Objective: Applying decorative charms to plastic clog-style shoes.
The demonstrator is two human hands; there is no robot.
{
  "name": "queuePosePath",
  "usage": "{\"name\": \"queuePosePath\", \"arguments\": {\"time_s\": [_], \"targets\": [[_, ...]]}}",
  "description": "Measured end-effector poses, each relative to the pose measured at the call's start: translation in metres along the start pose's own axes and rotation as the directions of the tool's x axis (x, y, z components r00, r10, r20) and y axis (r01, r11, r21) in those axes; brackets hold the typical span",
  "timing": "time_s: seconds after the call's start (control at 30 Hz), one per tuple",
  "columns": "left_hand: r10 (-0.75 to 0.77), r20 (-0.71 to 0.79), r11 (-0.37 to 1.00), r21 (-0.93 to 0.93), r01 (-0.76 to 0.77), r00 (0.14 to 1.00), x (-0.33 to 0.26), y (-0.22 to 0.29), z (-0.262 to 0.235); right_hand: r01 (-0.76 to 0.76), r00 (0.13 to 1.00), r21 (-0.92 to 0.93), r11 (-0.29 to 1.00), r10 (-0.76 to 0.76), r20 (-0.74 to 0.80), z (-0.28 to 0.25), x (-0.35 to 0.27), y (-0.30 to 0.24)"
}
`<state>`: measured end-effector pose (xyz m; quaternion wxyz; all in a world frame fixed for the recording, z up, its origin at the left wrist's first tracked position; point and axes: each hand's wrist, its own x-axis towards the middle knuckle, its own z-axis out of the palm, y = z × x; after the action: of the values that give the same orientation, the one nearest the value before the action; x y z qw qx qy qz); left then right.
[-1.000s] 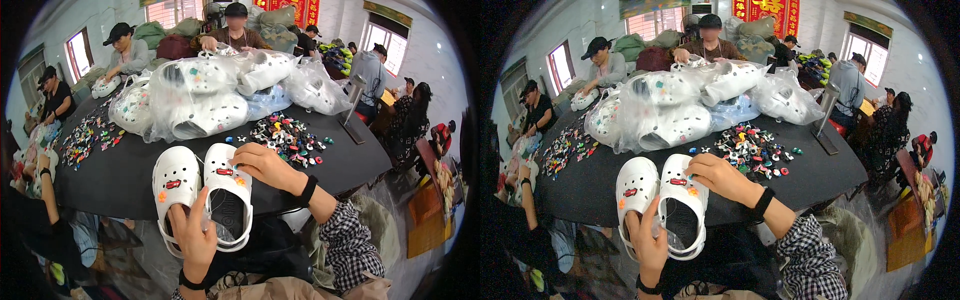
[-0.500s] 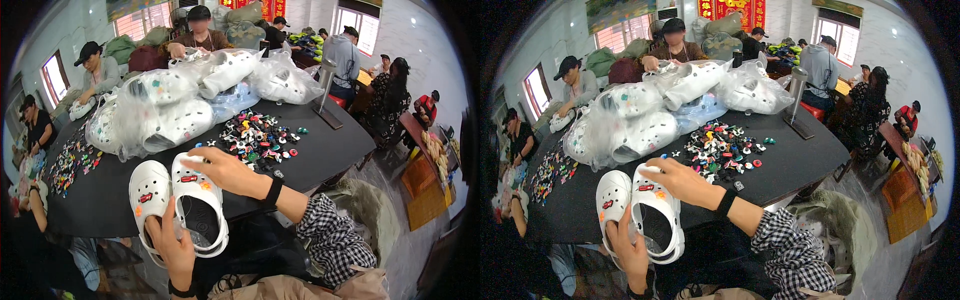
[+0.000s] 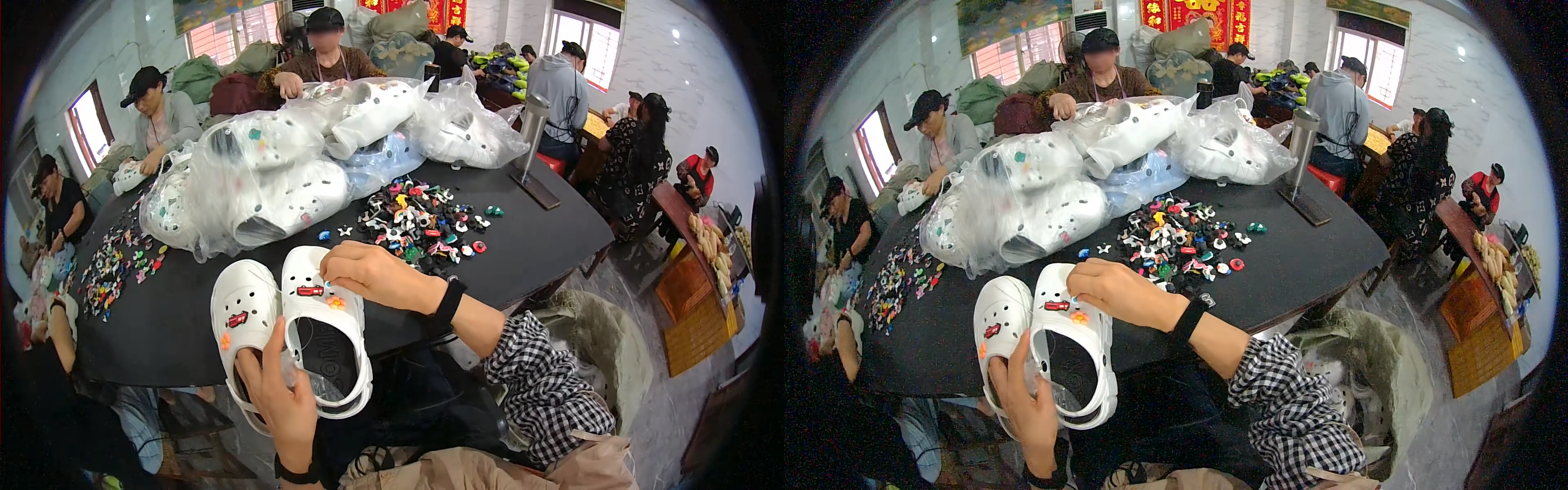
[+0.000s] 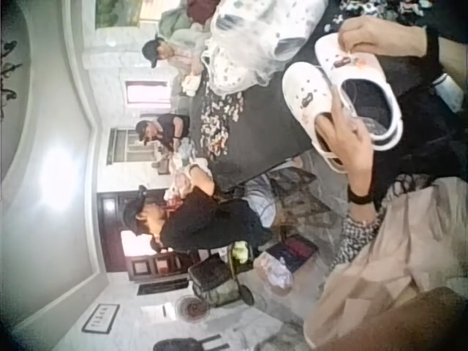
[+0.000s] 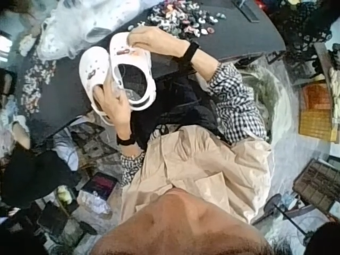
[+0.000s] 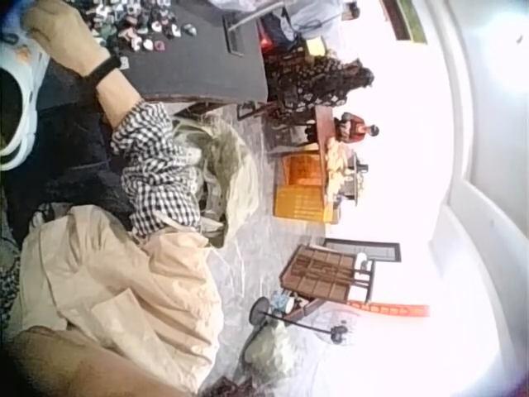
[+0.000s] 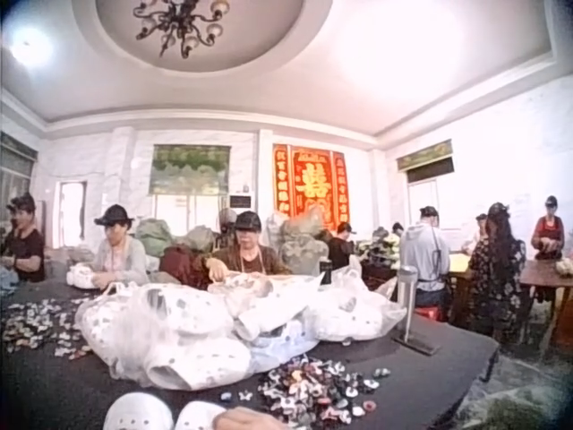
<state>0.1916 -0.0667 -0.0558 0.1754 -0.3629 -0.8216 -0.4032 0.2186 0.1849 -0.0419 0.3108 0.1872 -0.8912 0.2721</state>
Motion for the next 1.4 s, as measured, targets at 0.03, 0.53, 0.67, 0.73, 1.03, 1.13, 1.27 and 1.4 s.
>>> {"name": "queuePosePath", "arguments": {"time_s": [0.03, 0.53, 0.67, 0.73, 1.03, 1.13, 1.27, 1.4], "targets": [[0.003, -0.01, 1.0, 0.003, -0.003, 1.0, 0.0, 0.0, 0.0, 0.011, 1.0, -0.03, 0.999, -0.011, 0.003, 0.0, 0.001, -0.002], [-0.026, 0.024, 1.0, -0.013, 0.026, 0.999, 0.001, 0.003, -0.002, 0.011, 0.991, -0.297, 0.955, -0.049, -0.121, 0.013, -0.009, -0.01], [0.003, -0.02, 0.999, -0.035, -0.004, 1.0, 0.002, 0.002, 0.001, 0.029, 0.992, -0.366, 0.93, -0.072, -0.105, 0.013, -0.009, -0.011], [-0.012, -0.024, 0.999, -0.037, 0.011, 1.0, 0.001, 0.0, 0.0, 0.039, 0.992, -0.379, 0.925, -0.082, -0.1, 0.016, -0.007, -0.014], [-0.01, -0.006, 1.0, -0.018, 0.01, 1.0, 0.001, -0.001, -0.002, -0.348, 0.873, 0.353, 0.869, 0.438, -0.216, 0.006, -0.01, 0.004], [-0.002, 0.004, 1.0, -0.019, 0.002, 1.0, -0.001, -0.004, -0.001, -0.431, 0.794, 0.392, 0.813, 0.548, -0.263, 0.001, -0.007, 0.008], [0.04, -0.012, 0.999, -0.016, -0.04, 0.999, 0.0, -0.003, 0.0, -0.452, 0.734, 0.317, 0.834, 0.55, -0.4, -0.027, -0.004, 0.02], [0.004, 0.003, 1.0, -0.008, -0.004, 1.0, -0.003, -0.004, -0.004, -0.45, 0.794, 0.013, 0.893, 0.407, -0.451, -0.065, 0.014, 0.018]]}}
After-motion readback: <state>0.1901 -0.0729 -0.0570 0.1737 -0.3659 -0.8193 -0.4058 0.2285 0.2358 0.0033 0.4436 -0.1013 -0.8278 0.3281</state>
